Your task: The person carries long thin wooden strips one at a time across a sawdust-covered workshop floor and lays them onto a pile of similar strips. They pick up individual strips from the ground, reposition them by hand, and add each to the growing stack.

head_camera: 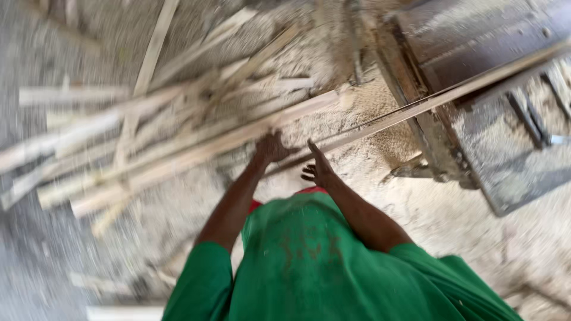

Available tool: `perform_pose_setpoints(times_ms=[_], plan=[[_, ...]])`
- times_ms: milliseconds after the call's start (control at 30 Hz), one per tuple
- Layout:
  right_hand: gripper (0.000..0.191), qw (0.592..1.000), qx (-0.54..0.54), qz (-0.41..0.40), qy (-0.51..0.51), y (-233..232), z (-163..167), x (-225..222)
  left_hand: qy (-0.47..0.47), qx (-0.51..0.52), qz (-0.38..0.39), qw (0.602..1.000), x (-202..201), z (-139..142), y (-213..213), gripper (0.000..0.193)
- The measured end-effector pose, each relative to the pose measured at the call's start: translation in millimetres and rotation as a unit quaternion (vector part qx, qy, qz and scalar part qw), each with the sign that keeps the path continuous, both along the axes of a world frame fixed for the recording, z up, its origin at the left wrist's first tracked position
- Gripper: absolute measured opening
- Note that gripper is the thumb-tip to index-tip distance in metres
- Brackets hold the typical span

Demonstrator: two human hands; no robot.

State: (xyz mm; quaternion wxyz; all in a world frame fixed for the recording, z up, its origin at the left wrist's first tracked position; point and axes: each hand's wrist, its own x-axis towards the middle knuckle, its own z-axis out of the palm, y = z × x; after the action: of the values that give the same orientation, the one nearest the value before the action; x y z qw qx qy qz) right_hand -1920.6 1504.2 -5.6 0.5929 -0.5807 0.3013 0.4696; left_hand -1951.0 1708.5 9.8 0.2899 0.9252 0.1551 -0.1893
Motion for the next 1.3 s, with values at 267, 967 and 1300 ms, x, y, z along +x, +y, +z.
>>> perform_pose_setpoints(times_ms=[267, 967, 1300], plan=[[0.095, 0.934, 0.019, -0.339, -0.109, 62, 13, 2, 0.175, -0.206, -0.19, 0.944, 14, -9, 7, 0.14], [0.117, 0.888, -0.257, -0.353, -0.148, 70, 44, -12, 0.234, -0.399, -0.186, 0.867, 23, 1, 2, 0.12], [0.132, 0.876, -0.269, -0.367, -0.164, 81, 43, -21, 0.245, -0.441, -0.142, 0.852, 0, -8, 13, 0.102]])
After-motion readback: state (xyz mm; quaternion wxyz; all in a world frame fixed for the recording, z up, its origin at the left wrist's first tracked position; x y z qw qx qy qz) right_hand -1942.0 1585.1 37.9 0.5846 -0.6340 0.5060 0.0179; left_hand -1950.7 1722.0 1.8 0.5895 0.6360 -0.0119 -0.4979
